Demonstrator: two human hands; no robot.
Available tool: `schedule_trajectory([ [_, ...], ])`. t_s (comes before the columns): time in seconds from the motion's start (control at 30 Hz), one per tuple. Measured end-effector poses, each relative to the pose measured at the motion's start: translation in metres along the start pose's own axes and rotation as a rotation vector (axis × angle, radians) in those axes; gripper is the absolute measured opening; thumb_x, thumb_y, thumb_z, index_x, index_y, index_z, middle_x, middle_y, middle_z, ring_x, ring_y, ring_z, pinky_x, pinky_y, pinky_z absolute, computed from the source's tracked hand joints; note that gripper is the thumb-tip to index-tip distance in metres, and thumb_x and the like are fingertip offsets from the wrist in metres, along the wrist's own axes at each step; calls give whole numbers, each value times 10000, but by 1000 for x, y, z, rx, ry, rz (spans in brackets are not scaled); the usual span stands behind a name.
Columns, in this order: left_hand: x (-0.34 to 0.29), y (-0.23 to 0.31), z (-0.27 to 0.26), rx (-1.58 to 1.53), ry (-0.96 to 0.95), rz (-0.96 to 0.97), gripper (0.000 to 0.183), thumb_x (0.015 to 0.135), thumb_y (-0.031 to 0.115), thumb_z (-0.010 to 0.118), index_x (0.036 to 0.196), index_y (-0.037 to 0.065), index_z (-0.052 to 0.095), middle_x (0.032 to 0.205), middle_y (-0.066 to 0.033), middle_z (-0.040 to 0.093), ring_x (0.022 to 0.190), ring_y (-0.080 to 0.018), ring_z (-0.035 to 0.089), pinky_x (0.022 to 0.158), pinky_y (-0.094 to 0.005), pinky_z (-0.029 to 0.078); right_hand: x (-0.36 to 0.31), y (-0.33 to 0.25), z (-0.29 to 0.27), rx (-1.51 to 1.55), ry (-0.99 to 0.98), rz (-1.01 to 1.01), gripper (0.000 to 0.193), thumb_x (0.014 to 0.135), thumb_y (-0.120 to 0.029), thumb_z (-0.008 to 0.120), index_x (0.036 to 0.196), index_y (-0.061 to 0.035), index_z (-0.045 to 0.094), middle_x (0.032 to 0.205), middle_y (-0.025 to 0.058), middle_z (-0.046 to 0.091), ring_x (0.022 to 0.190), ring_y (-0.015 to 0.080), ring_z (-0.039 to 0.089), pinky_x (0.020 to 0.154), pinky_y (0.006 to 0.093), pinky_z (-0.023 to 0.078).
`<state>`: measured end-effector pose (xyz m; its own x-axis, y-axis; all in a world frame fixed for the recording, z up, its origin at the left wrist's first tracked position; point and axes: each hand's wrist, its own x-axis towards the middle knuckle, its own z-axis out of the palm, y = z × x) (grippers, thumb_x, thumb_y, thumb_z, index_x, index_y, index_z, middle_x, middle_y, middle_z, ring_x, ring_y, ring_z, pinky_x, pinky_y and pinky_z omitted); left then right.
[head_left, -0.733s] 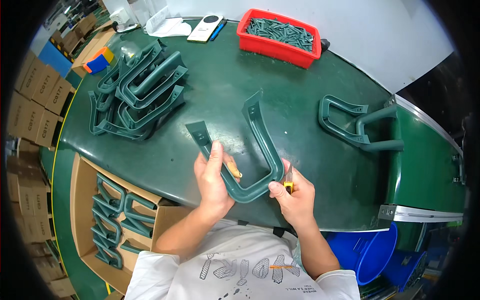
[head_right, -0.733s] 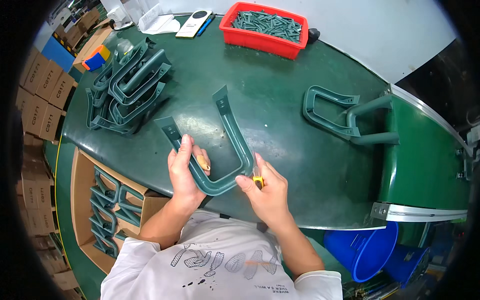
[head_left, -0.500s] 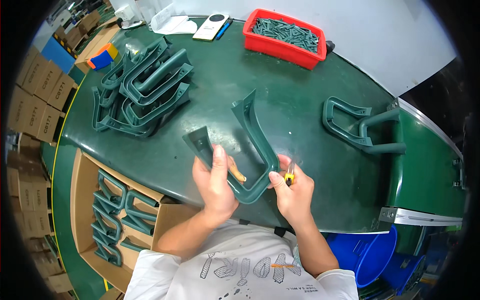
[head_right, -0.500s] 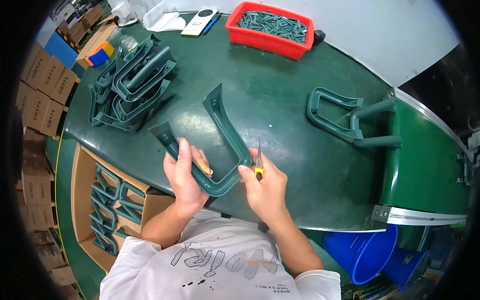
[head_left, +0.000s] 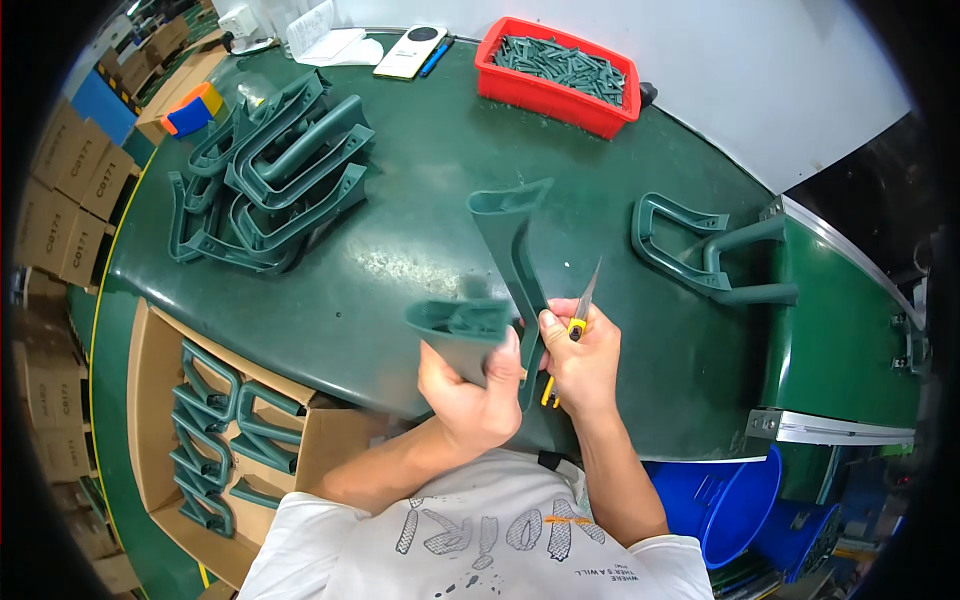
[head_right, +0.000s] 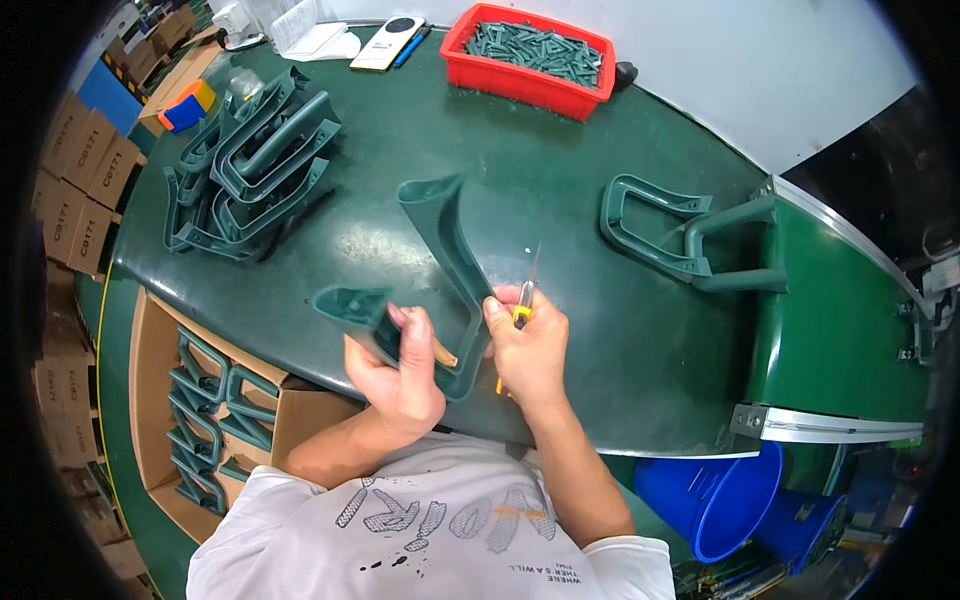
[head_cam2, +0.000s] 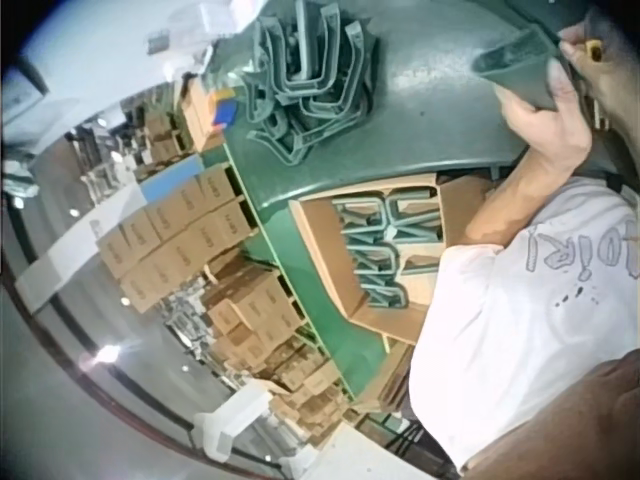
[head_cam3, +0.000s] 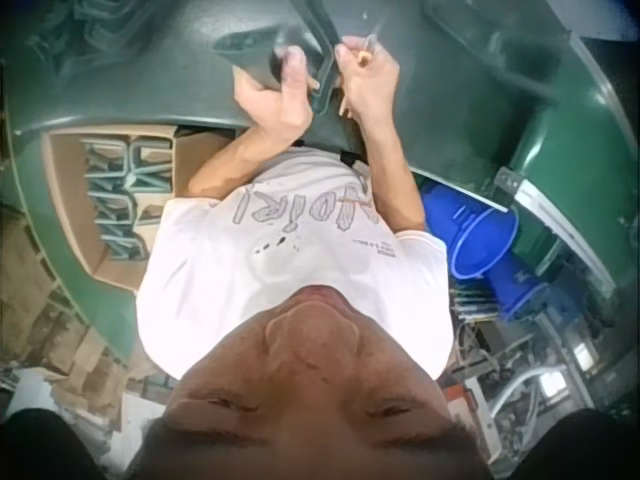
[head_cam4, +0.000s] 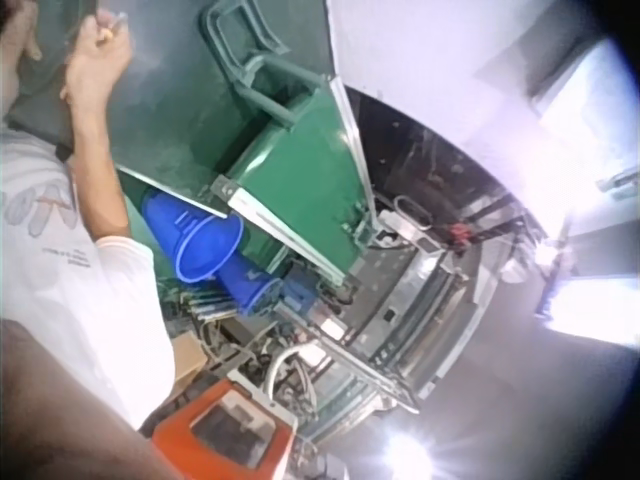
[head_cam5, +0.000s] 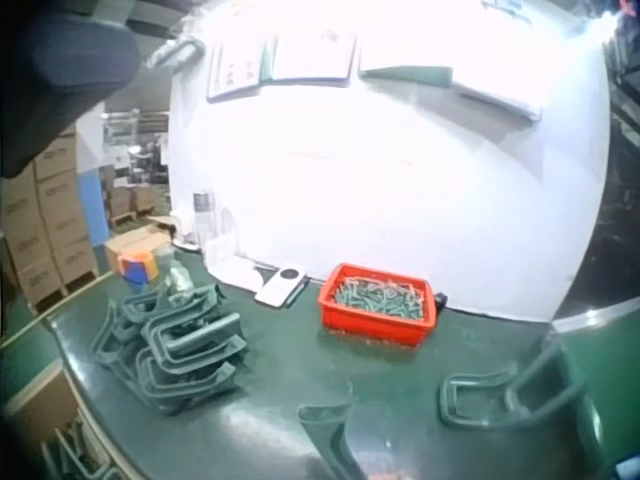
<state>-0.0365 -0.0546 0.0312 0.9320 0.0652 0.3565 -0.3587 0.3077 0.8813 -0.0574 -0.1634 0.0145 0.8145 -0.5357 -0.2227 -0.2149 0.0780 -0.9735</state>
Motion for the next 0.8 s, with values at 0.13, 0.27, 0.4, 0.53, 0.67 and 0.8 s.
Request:
schedule_trajectory([
  [0.13, -11, -29, -15, 57, -67, 428, 232, 699, -87, 634, 833, -30, 454, 604, -97, 502, 395, -152, 426, 371, -290, 320, 4, -7, -10, 50, -76, 109, 148, 853, -107, 664, 889, 12, 584, 659, 26, 570, 461, 82, 516, 388, 196, 350],
  [0.27, 3, -26, -30, 113, -320, 560, 261, 670, -99, 636, 828, -3, 451, 529, -49, 456, 395, -165, 424, 373, -287, 315, 8, -4, -11, -55, -172, 164, 146, 864, -123, 648, 837, 10, 594, 623, 42, 576, 463, 82, 520, 376, 194, 335],
  [0.4, 8, -26, -41, 154, -392, 643, 272, 666, -90, 643, 829, 10, 450, 514, -48, 440, 386, -178, 417, 374, -289, 321, 1, 3, -16, 317, -363, 474, 87, 854, -56, 602, 795, 7, 604, 624, 82, 595, 432, 107, 500, 357, 209, 317],
  [0.53, 14, -31, -33, 217, -90, 452, 173, 816, -40, 574, 822, 43, 421, 653, -50, 509, 439, -146, 423, 443, -273, 362, -41, 10, 3, 248, -383, 460, 103, 823, -67, 652, 815, 31, 622, 650, 83, 622, 468, 96, 518, 399, 220, 369],
  [0.67, 36, -27, -46, -11, 161, -49, 88, 894, 78, 533, 890, 48, 450, 625, -38, 464, 433, -142, 418, 435, -254, 343, -53, -23, -13, -128, -158, -893, 37, 846, -1, 587, 835, 33, 580, 657, 128, 605, 467, 146, 557, 434, 249, 451],
  [0.8, 34, -7, -42, -301, 10, -429, 129, 889, 145, 557, 914, 55, 468, 540, -35, 434, 419, -137, 416, 404, -265, 317, -8, -98, -34, -189, 64, -1184, 207, 920, -156, 540, 1021, 20, 582, 717, 69, 631, 524, 117, 551, 479, 244, 447],
])
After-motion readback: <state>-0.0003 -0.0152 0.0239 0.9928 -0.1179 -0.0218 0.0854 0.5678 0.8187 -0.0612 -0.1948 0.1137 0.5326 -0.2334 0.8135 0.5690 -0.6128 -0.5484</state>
